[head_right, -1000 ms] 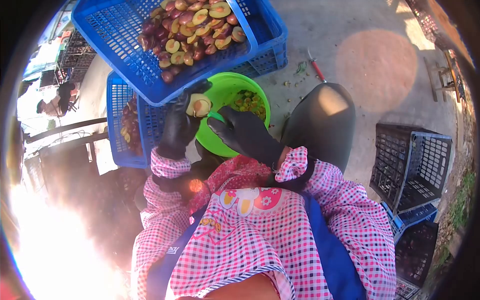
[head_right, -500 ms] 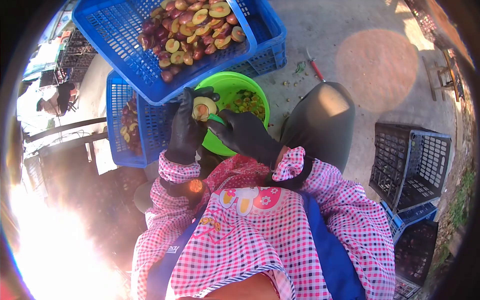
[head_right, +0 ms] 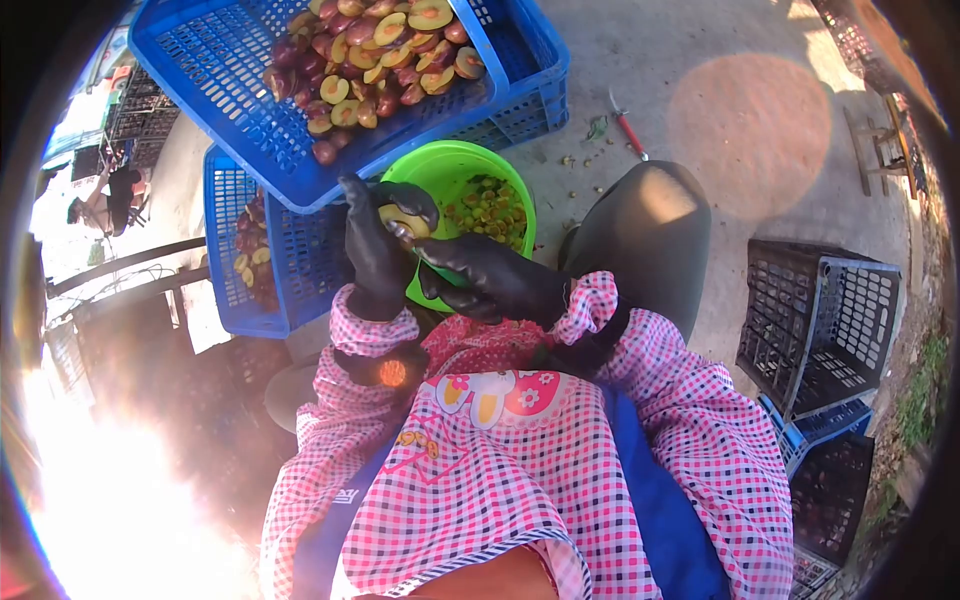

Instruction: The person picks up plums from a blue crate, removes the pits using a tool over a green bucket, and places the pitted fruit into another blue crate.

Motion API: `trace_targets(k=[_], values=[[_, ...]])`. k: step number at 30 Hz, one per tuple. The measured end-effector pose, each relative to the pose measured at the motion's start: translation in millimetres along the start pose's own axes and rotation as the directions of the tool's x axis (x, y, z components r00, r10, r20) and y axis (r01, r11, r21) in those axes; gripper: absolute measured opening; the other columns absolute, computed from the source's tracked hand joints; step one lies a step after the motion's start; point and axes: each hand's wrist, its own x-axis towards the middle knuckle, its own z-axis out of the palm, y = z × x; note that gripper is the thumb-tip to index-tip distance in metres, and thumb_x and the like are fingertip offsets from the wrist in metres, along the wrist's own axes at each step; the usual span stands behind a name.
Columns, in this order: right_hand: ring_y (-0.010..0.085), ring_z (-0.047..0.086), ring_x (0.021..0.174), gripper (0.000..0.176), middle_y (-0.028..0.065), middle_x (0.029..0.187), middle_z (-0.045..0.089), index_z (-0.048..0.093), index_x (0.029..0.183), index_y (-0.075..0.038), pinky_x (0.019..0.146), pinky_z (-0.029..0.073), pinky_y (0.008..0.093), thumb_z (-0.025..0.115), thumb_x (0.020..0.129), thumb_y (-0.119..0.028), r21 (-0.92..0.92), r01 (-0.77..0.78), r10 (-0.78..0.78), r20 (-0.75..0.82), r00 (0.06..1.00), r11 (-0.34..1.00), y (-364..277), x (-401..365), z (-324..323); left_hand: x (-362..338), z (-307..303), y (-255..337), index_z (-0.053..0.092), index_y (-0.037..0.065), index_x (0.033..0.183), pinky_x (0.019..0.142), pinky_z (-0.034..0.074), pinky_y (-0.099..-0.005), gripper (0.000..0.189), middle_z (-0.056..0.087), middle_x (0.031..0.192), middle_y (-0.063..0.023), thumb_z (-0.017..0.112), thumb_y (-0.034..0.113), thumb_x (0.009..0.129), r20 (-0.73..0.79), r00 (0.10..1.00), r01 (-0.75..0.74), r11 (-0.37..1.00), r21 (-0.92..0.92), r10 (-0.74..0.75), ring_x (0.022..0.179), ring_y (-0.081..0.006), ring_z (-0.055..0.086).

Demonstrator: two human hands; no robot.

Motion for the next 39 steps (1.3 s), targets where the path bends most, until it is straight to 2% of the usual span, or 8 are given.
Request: trace_targets(k=[8,14,23,27,30,34,36,39], values=[[0.0078,0.027,0.034,0.051,-0.0028,0.049,0.035,0.056,0.085,-0.006,0.035,0.025,0.0234,0.039,0.1,-0.052,0.545,-0.073,-0.095,0.273,0.957,0.835,16,-5,11,30,-25,-57,0.063,0.0,0.081,0.072,0.051,-0.0323,0.064,0.065,0.075,-0.011,0.03,0.049,0.104,-0.486,0.872,-0.159,0.976,-0.151,0.067,0.073,-0.0213,0.063],[0.0095,0.037,0.036,0.05,0.0008,0.052,0.044,0.06,0.091,-0.003,0.036,0.032,0.0247,0.044,0.1,-0.05,0.058,0.142,-0.145,0.055,0.988,0.988,20,1,4,33,-146,64,0.068,-0.003,0.105,0.073,0.052,-0.0422,0.039,0.07,0.09,-0.0191,0.065,0.032,0.09,-0.53,0.581,0.301,0.442,0.845,0.618,0.079,-0.0307,0.068],[0.0115,0.048,0.041,0.043,0.0045,0.056,0.05,0.061,0.096,-0.003,0.043,0.04,0.0246,0.038,0.103,-0.039,0.018,0.123,-0.123,0.009,0.992,0.992,12,7,-1,252,-144,-66,0.056,0.009,0.13,0.086,0.05,-0.0444,0.056,0.065,0.111,-0.0209,0.065,0.04,0.085,0.476,0.879,-0.476,-0.078,0.876,-0.019,0.101,-0.0356,0.064],[0.0113,0.05,0.043,0.045,0.0041,0.059,0.052,0.06,0.099,-0.003,0.044,0.041,0.0242,0.037,0.103,-0.041,-0.064,0.178,-0.178,0.01,0.984,0.982,11,6,-1,249,-139,-60,0.05,0.002,0.132,0.089,0.049,-0.0429,0.064,0.061,0.117,-0.0251,0.047,0.053,0.095,0.376,0.927,-0.376,0.01,0.927,-0.013,0.105,-0.0366,0.062],[0.0107,0.051,0.046,0.04,0.0033,0.064,0.054,0.06,0.1,-0.004,0.046,0.041,0.0232,0.042,0.102,-0.039,-0.117,0.209,-0.225,-0.149,0.963,0.971,1,5,2,164,-88,3,0.049,0.003,0.134,0.083,0.052,-0.0385,0.058,0.062,0.116,-0.018,0.05,0.046,0.095,0.043,0.979,0.186,0.965,0.187,-0.197,0.099,-0.0275,0.064],[0.0166,0.059,0.055,0.035,0.0061,0.066,0.059,0.062,0.097,-0.004,0.052,0.044,0.0323,0.056,0.094,-0.039,-0.249,0.205,-0.298,-0.433,0.851,0.947,4,20,8,55,-69,19,0.052,0.009,0.132,0.068,0.052,-0.0318,0.047,0.062,0.114,-0.0109,0.054,0.037,0.095,0.281,0.954,0.174,0.956,-0.234,-0.105,0.091,-0.0187,0.063],[0.0298,0.063,0.059,0.036,0.0151,0.067,0.062,0.062,0.095,-0.002,0.054,0.047,0.04,0.059,0.093,-0.038,-0.626,0.26,-0.583,-0.388,0.714,0.735,10,23,7,30,-52,1,0.054,0.008,0.124,0.064,0.052,-0.029,0.04,0.065,0.109,-0.0123,0.048,0.038,0.1,0.224,0.974,-0.073,0.923,0.377,-0.015,0.085,-0.0194,0.064],[0.0384,0.062,0.062,0.037,0.0206,0.067,0.061,0.063,0.092,-0.002,0.055,0.047,0.0443,0.061,0.091,-0.039,-0.715,0.226,-0.633,-0.371,0.68,0.661,22,25,8,10,-33,-9,0.054,0.005,0.122,0.068,0.054,-0.0296,0.044,0.065,0.107,-0.0128,0.046,0.042,0.101,0.211,0.952,0.284,0.903,-0.322,-0.223,0.085,-0.0204,0.066]])
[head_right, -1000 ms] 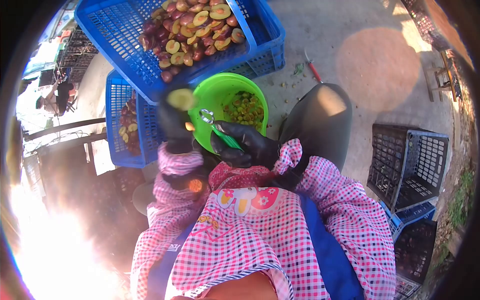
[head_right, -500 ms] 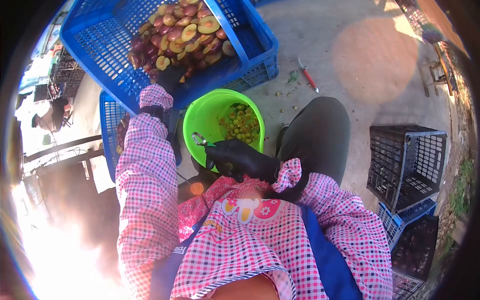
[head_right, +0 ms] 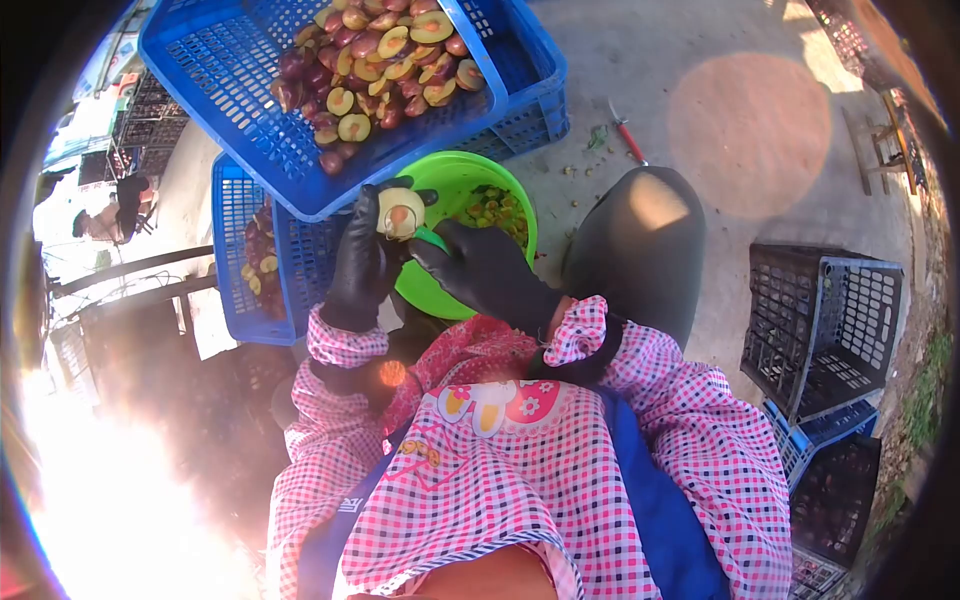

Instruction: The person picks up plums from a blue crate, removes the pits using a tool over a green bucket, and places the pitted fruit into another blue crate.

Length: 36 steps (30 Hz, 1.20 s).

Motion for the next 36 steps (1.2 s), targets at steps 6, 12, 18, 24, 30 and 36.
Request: trace_targets(k=[6,12,18,24,30,36], values=[[0.0381,0.062,0.06,0.037,0.0195,0.063,0.06,0.063,0.088,-0.003,0.054,0.046,0.0454,0.062,0.09,-0.041,-0.004,0.049,-0.049,-0.017,0.999,0.999,5,-1,2,-16,19,-6,0.053,0.002,0.121,0.082,0.056,-0.0367,0.053,0.063,0.113,-0.0172,0.048,0.049,0.098,0.027,0.994,-0.107,0.992,-0.071,0.109,0.103,-0.027,0.063],[0.0389,0.061,0.06,0.038,0.021,0.064,0.059,0.062,0.09,-0.001,0.055,0.045,0.0453,0.061,0.091,-0.04,0.06,-0.031,0.029,0.037,0.999,0.998,-12,-7,-5,-17,31,-8,0.054,0.001,0.118,0.085,0.054,-0.036,0.058,0.063,0.105,-0.0123,0.048,0.054,0.096,-0.064,0.986,-0.155,0.985,-0.075,0.151,0.099,-0.0255,0.063],[0.0336,0.062,0.057,0.042,0.0186,0.062,0.059,0.063,0.093,0.0,0.054,0.045,0.042,0.056,0.095,-0.042,0.115,-0.019,-0.001,0.172,0.985,0.993,-8,-1,-12,-15,34,-11,0.055,0.001,0.114,0.08,0.053,-0.0336,0.067,0.064,0.095,-0.0129,0.041,0.064,0.094,-0.08,0.972,-0.222,0.975,0.021,0.223,0.09,-0.0233,0.064],[0.0087,0.037,0.036,0.047,-0.0016,0.048,0.043,0.06,0.082,-0.006,0.038,0.031,0.0257,0.047,0.098,-0.049,0.479,-0.539,0.094,0.681,0.726,0.693,-18,2,-44,-8,32,-4,0.056,-0.002,0.112,0.076,0.053,-0.0339,0.078,0.066,0.09,-0.0143,0.038,0.071,0.091,0.083,0.987,-0.15,0.978,0.144,0.139,0.075,-0.022,0.064],[0.0068,0.026,0.033,0.049,-0.0036,0.046,0.033,0.054,0.08,-0.008,0.034,0.023,0.0224,0.041,0.1,-0.051,0.607,-0.791,-0.064,0.795,0.604,0.075,-15,-7,-31,-4,68,-16,0.058,-0.001,0.105,0.071,0.051,-0.03,0.073,0.066,0.086,-0.0114,0.035,0.068,0.094,-0.226,0.925,-0.296,0.953,0.07,0.304,0.077,-0.0184,0.063],[0.0081,0.035,0.034,0.05,0.0001,0.049,0.042,0.057,0.081,-0.006,0.034,0.029,0.0236,0.042,0.1,-0.049,0.625,-0.629,-0.038,0.722,0.69,0.461,-11,-13,-27,10,-91,6,0.054,0.001,0.115,0.069,0.053,-0.033,0.046,0.063,0.09,-0.0098,0.056,0.043,0.095,-0.236,0.569,-0.424,0.527,0.736,0.788,0.077,-0.0197,0.062]])
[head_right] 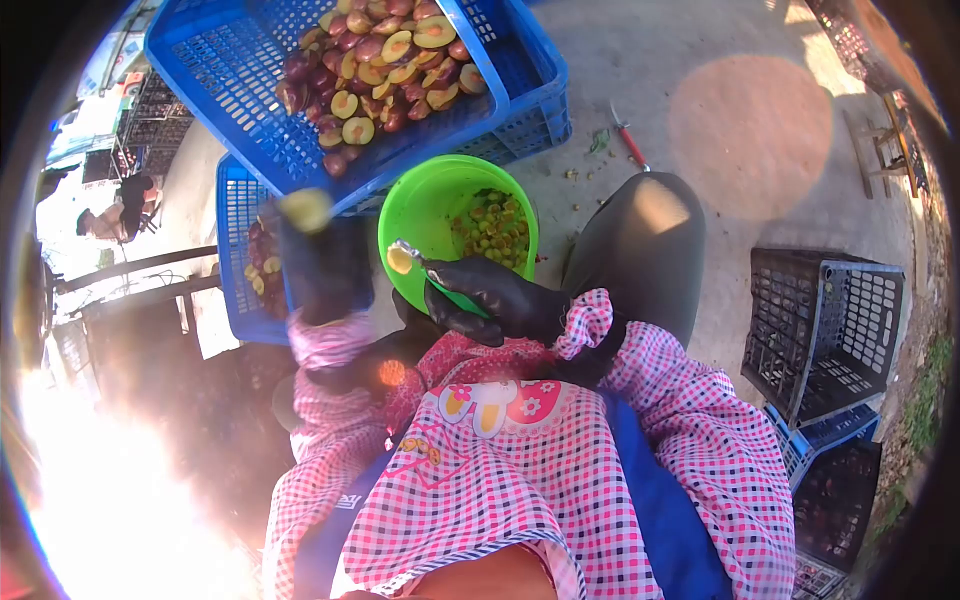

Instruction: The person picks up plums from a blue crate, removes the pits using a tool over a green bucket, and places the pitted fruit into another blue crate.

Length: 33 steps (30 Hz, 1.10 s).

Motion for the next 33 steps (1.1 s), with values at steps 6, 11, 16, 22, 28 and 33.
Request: trace_targets(k=[6,11,16,22,28,33], values=[[0.0163,0.054,0.05,0.047,0.0083,0.058,0.055,0.064,0.088,-0.001,0.049,0.04,0.0318,0.051,0.096,-0.046,-0.79,-0.028,-0.23,-0.212,0.95,0.612,19,20,-13,91,-55,58,0.065,0.001,0.112,0.074,0.054,-0.036,0.048,0.066,0.099,-0.0206,0.058,0.043,0.092,-0.059,0.989,-0.032,0.582,0.813,0.136,0.086,-0.0263,0.067],[0.022,0.059,0.057,0.046,0.0111,0.062,0.058,0.064,0.088,0.0,0.058,0.045,0.0368,0.056,0.094,-0.045,-0.618,-0.263,-0.049,-0.44,0.896,0.741,-15,16,3,143,84,-50,0.063,0.002,0.103,0.078,0.05,-0.0497,0.046,0.067,0.093,-0.0228,0.061,0.044,0.086,0.64,0.765,-0.554,0.575,0.602,0.068,0.091,-0.042,0.064],[0.0151,0.059,0.058,0.042,0.0085,0.065,0.06,0.064,0.094,-0.001,0.053,0.043,0.0318,0.058,0.094,-0.043,-0.609,-0.229,-0.112,-0.469,0.876,0.759,-14,15,0,151,135,-79,0.061,0.007,0.121,0.09,0.05,-0.0438,0.049,0.058,0.123,-0.0211,0.063,0.04,0.085,0.727,0.661,-0.561,0.518,0.645,-0.19,0.11,-0.037,0.059],[0.0112,0.057,0.06,0.039,0.0064,0.091,0.065,0.06,0.107,-0.005,0.046,0.044,0.0258,0.049,0.099,-0.041,-0.165,0.445,-0.468,-0.467,0.751,0.88,-7,15,-15,49,62,68,0.053,0.003,0.13,0.078,0.054,-0.0324,0.044,0.061,0.113,-0.0108,0.06,0.012,0.087,0.72,0.639,0.591,0.772,-0.235,-0.27,0.092,-0.0204,0.064],[0.012,0.056,0.058,0.041,0.0068,0.095,0.064,0.06,0.105,-0.005,0.047,0.044,0.0257,0.046,0.1,-0.043,-0.097,0.392,-0.398,-0.372,0.839,0.915,-3,12,-15,-59,46,57,0.048,0.002,0.128,0.068,0.049,-0.0328,0.041,0.063,0.104,-0.0094,0.044,0.033,0.101,0.748,0.513,0.805,0.539,-0.249,-0.421,0.08,-0.0195,0.061],[0.0228,0.063,0.059,0.039,0.0119,0.078,0.066,0.061,0.098,-0.002,0.053,0.048,0.0367,0.053,0.096,-0.04,-0.749,-0.06,-0.417,-0.431,0.8,0.659,2,9,-9,-61,57,87,0.055,0.002,0.121,0.058,0.042,-0.0223,0.047,0.064,0.1,-0.0095,0.033,0.039,0.103,0.595,0.685,0.654,0.715,-0.247,-0.421,0.072,-0.014,0.059]])
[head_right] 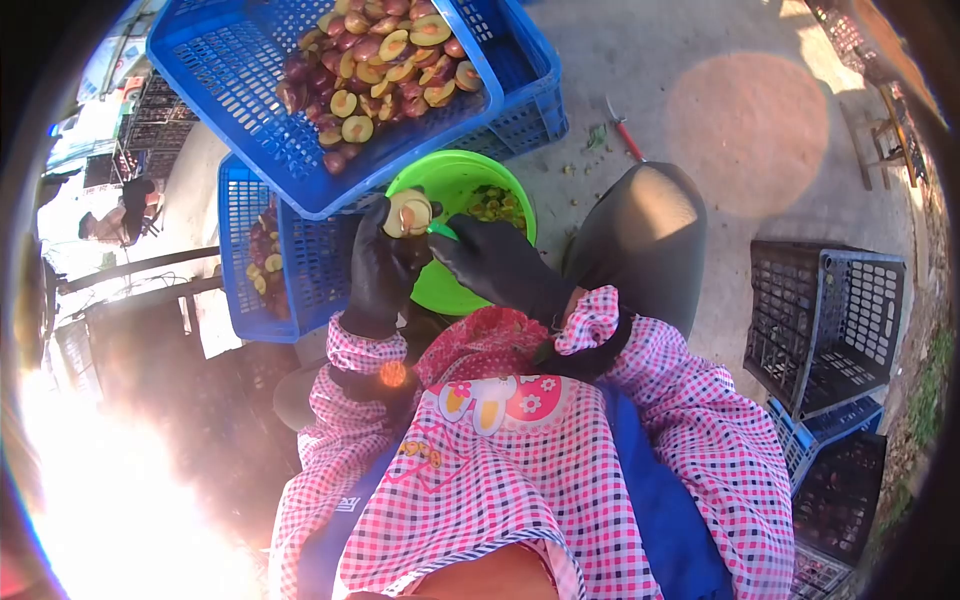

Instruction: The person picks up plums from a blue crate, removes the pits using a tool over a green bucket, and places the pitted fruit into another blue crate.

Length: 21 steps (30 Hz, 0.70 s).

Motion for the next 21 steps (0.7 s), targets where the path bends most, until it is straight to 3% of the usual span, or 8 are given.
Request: trace_targets(k=[1,2,4,7,10,15,17,21], values=[[0.0287,0.064,0.062,0.039,0.015,0.074,0.064,0.06,0.099,-0.001,0.057,0.049,0.0403,0.054,0.095,-0.039,-0.209,0.18,-0.194,-0.048,0.98,0.961,15,2,5,0,5,7,0.057,0.003,0.119,0.055,0.04,-0.0197,0.048,0.065,0.098,-0.0099,0.033,0.041,0.103,-0.044,0.979,0.178,0.938,-0.297,-0.199,0.07,-0.0124,0.059],[0.0346,0.065,0.064,0.038,0.0182,0.069,0.063,0.06,0.1,0.0,0.06,0.05,0.044,0.056,0.094,-0.037,-0.416,0.33,-0.384,-0.052,0.922,0.848,12,3,7,2,1,5,0.057,0.003,0.119,0.055,0.04,-0.0197,0.048,0.065,0.098,-0.0099,0.033,0.041,0.103,-0.041,0.979,0.178,0.938,-0.296,-0.198,0.07,-0.0124,0.059],[0.038,0.064,0.066,0.037,0.0203,0.071,0.063,0.06,0.101,-0.001,0.061,0.05,0.0456,0.056,0.094,-0.037,-0.339,0.272,-0.31,-0.062,0.949,0.901,6,-2,5,4,-10,0,0.057,0.006,0.119,0.053,0.041,-0.0215,0.036,0.064,0.094,-0.0055,0.042,0.034,0.102,0.11,0.983,0.166,0.966,-0.198,-0.146,0.067,-0.012,0.057],[0.0401,0.063,0.067,0.036,0.0213,0.072,0.063,0.061,0.101,-0.002,0.061,0.05,0.047,0.056,0.093,-0.037,-0.245,0.193,-0.21,-0.047,0.977,0.95,2,-2,5,-1,4,1,0.059,0.006,0.114,0.052,0.041,-0.0216,0.042,0.064,0.092,-0.0044,0.043,0.042,0.102,-0.015,1.0,-0.002,0.996,0.091,0.003,0.068,-0.0112,0.058],[0.0381,0.063,0.063,0.035,0.0187,0.066,0.062,0.063,0.101,-0.003,0.06,0.049,0.0467,0.056,0.093,-0.037,-0.291,0.256,-0.266,0.004,0.964,0.922,10,2,5,4,-5,-7,0.059,0.005,0.114,0.054,0.045,-0.0229,0.054,0.064,0.09,-0.0043,0.041,0.054,0.1,0.047,0.991,0.136,0.969,-0.205,-0.129,0.071,-0.0114,0.06],[0.0304,0.059,0.054,0.038,0.011,0.053,0.051,0.063,0.097,-0.003,0.054,0.047,0.0443,0.05,0.097,-0.039,-0.198,0.363,-0.343,0.126,0.931,0.91,7,6,5,10,2,-14,0.062,0.004,0.106,0.059,0.05,-0.0255,0.066,0.065,0.085,-0.006,0.036,0.064,0.096,-0.055,0.998,-0.01,0.992,-0.128,0.003,0.074,-0.0124,0.062],[0.0188,0.053,0.049,0.043,0.003,0.051,0.044,0.06,0.092,-0.003,0.046,0.041,0.0342,0.045,0.1,-0.042,0.005,-0.249,0.236,0.297,0.925,0.968,-6,5,-2,12,2,-15,0.063,0.004,0.102,0.06,0.051,-0.0267,0.068,0.065,0.083,-0.0069,0.034,0.065,0.096,0.004,1.0,-0.002,0.995,-0.097,0.003,0.075,-0.0137,0.062],[0.0084,0.044,0.046,0.047,-0.0025,0.052,0.041,0.058,0.085,-0.005,0.043,0.031,0.024,0.042,0.101,-0.047,0.438,-0.449,0.143,0.573,0.807,0.779,-10,-5,-10,19,16,-10,0.063,0.002,0.097,0.061,0.051,-0.0275,0.075,0.066,0.081,-0.0088,0.031,0.069,0.094,0.051,0.974,-0.219,0.975,-0.041,0.221,0.072,-0.0175,0.063]])
